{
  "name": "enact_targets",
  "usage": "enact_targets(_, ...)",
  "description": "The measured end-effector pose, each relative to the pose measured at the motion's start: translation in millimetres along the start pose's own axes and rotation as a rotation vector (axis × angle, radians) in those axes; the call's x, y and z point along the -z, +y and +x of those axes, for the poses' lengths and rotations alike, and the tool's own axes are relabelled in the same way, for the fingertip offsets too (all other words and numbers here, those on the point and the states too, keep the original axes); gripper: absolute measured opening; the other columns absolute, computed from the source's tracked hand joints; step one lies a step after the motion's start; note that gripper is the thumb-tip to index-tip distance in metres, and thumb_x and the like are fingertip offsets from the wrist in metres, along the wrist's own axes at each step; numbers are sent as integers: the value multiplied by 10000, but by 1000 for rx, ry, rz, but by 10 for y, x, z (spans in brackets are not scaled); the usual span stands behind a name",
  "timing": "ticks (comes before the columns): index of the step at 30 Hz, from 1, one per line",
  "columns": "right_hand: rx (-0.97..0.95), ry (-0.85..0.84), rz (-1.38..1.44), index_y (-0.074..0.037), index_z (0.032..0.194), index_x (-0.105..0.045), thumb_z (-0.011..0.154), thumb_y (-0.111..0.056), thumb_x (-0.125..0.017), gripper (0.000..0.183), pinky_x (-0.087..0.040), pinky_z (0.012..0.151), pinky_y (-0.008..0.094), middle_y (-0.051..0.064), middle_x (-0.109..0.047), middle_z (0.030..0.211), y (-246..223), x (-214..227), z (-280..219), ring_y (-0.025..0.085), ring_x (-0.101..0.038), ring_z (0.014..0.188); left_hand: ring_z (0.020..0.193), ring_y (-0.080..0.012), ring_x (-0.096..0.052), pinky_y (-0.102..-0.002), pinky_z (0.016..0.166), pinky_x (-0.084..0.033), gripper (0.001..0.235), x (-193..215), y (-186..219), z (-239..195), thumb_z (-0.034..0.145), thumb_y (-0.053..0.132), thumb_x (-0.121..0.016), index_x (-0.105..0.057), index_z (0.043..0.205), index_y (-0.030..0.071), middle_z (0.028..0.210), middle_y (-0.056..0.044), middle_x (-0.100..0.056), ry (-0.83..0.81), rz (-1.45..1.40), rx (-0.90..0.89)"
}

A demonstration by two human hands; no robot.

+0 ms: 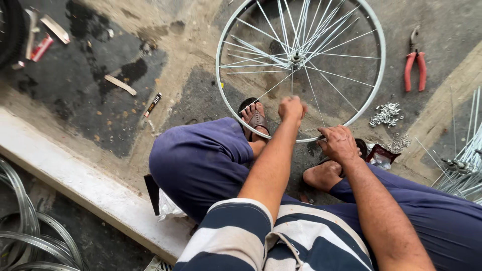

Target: The person is assembling a bicycle wheel by inserting spokes into the rim and hub, then securing them with nuts. They repeatedly pick up spokes and nuts, thread the spokes through the rim holes, and tighten the nuts by hand.

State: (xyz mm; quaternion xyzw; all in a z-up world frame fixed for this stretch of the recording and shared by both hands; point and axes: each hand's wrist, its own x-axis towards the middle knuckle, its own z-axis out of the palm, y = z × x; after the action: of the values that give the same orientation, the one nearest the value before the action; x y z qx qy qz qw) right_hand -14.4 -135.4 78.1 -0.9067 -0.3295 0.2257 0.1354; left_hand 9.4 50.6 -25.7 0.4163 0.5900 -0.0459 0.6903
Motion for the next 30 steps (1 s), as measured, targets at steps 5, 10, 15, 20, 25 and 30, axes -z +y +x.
enact_targets(5,33,127,27,-153,1258,-687,813,-332,-793,491,-487,982,481,136,-729,1107,208,-198,-160,361,-660,1091,1154,-307,-662,-425,969,-514,446,369,-443,10,844,355,-713,-675,1243,160,1243,-147,-711,-160,867,-243)
enact_targets(10,4,147,-33,-181,1255,-643,755,-427,-828,587,-551,902,502,154,-710,1102,348,-397,-167,382,-665,1048,1271,-395,-613,-465,1054,-488,532,499,-477,-196,802,163,-716,-604,1323,145,1344,-215,-654,-257,1134,-444)
enact_targets(15,101,268,69,-200,1405,-538,745,-323,-809,724,-516,943,489,168,-680,1234,291,-430,-260,388,-634,1116,831,-287,-744,-398,689,-582,331,358,-361,-526,842,84,-700,-569,1145,76,990,-197,-747,-527,340,-385)
enact_targets(20,111,239,-28,-207,1481,-505,762,-249,-749,760,-492,1020,448,129,-660,1290,388,-418,-215,330,-616,1194,777,-217,-745,-344,639,-591,184,20,-397,-567,967,184,-602,-560,1116,84,887,-70,-706,-628,-192,-203)
enact_targets(25,162,-73,-131,-134,1202,-660,820,-274,-690,408,-550,903,448,116,-716,1119,115,-579,-261,306,-678,1045,1049,-207,-582,-444,863,-581,143,-168,-475,-267,866,208,-749,-725,1004,181,1083,-49,-595,-610,630,-418)
enact_targets(30,120,-197,17,-224,1210,-734,791,-208,-712,420,-575,851,490,106,-753,1056,189,-327,-377,337,-714,982,890,-211,-683,-373,781,-545,276,-60,-747,-163,811,223,-775,-701,1028,69,973,-102,-739,-329,716,-359)
